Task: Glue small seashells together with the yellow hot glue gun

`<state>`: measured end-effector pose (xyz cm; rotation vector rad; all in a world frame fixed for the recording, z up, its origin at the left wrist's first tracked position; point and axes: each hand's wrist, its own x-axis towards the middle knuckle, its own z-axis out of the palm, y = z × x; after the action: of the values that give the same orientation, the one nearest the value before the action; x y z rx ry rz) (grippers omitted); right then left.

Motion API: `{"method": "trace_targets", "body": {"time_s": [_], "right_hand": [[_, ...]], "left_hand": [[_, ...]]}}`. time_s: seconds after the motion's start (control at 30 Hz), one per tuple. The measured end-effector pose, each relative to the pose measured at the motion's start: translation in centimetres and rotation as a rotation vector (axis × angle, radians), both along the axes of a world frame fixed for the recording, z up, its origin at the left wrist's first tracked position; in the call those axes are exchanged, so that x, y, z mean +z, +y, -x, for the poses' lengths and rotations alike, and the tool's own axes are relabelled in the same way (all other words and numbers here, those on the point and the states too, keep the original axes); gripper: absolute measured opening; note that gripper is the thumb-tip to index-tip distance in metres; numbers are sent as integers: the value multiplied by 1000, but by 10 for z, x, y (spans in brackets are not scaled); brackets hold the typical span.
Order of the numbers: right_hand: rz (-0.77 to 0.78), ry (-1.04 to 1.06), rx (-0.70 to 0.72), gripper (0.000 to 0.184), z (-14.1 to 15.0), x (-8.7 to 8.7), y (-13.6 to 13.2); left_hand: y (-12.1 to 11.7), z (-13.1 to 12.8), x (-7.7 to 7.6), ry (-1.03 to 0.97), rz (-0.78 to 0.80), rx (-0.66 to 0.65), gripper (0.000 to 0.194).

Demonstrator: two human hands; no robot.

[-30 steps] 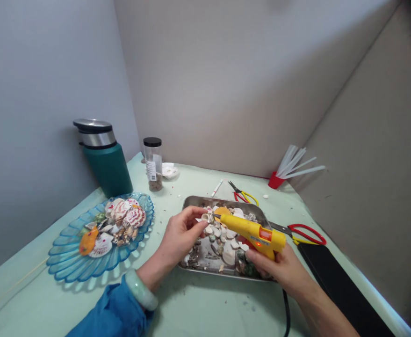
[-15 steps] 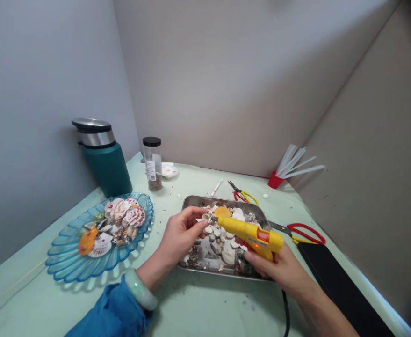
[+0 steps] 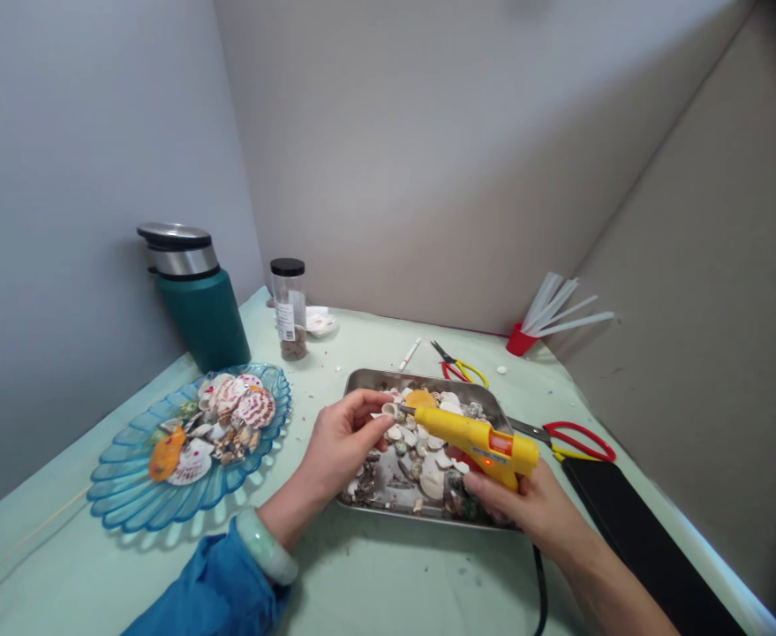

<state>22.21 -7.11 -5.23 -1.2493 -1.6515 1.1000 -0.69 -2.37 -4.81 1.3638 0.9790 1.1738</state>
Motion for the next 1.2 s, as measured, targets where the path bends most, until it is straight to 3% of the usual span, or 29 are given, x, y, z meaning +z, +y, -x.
{"method": "trace_targets", "body": {"time_s": [1.2], "right_hand": [[12, 50, -25, 34, 2, 3, -1]], "left_hand": [[0, 0, 2, -8, 12, 8, 25]]}}
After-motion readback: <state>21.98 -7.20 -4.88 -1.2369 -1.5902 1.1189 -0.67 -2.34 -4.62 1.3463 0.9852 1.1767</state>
